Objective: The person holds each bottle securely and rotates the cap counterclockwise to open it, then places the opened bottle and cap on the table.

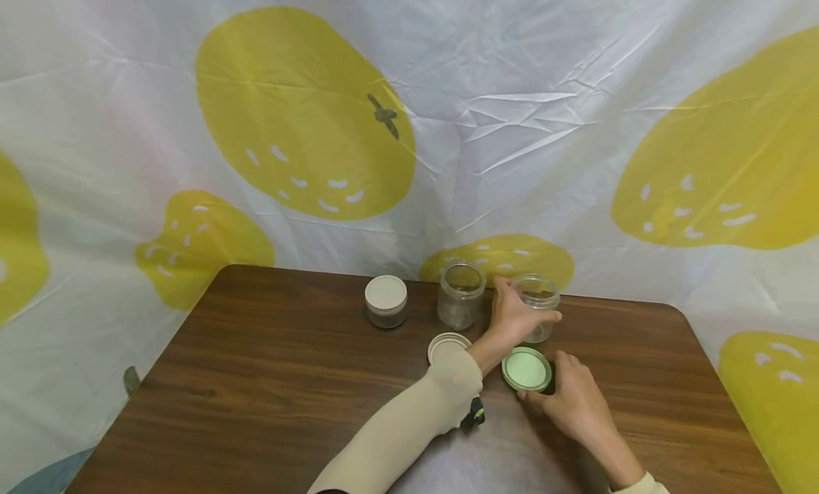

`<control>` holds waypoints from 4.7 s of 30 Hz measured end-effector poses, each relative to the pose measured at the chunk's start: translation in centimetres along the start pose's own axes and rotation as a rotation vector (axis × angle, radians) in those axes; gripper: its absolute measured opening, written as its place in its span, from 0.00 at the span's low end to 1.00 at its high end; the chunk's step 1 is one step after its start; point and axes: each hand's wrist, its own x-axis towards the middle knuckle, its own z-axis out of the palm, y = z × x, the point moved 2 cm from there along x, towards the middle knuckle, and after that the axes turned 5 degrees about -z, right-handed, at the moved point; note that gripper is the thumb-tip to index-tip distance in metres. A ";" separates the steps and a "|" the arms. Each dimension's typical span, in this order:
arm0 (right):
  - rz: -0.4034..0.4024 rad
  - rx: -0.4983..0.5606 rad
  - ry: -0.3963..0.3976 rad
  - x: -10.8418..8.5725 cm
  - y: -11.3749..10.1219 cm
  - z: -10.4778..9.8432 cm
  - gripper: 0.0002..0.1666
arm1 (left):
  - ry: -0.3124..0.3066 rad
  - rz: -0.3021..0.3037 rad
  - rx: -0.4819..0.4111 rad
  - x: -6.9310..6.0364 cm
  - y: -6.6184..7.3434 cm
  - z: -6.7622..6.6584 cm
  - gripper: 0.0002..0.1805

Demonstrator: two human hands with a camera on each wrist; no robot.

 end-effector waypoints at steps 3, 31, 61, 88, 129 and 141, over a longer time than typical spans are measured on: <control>0.011 -0.010 -0.018 0.0 0.0 0.1 0.46 | -0.017 -0.007 -0.026 -0.1 -0.1 0.1 0.48; 0.020 -0.111 -0.037 0.6 0.6 -0.2 0.44 | -0.039 0.016 -0.086 -1.4 -0.6 -0.6 0.49; -0.066 -0.137 -0.098 1.1 2.0 -0.7 0.58 | -0.011 -0.002 -0.061 -2.1 -1.4 0.3 0.52; -0.117 -0.042 -0.054 0.5 2.1 -0.9 0.64 | -0.068 0.139 -0.025 -3.1 1.8 -1.9 0.66; -0.303 0.187 0.573 -1.2 -4.6 -1.7 0.47 | 0.106 0.753 -0.009 -4.3 3.0 -18.1 0.45; -0.484 0.045 0.512 1.6 -9.2 1.4 0.40 | 0.263 0.542 0.417 -2.2 0.3 -22.9 0.57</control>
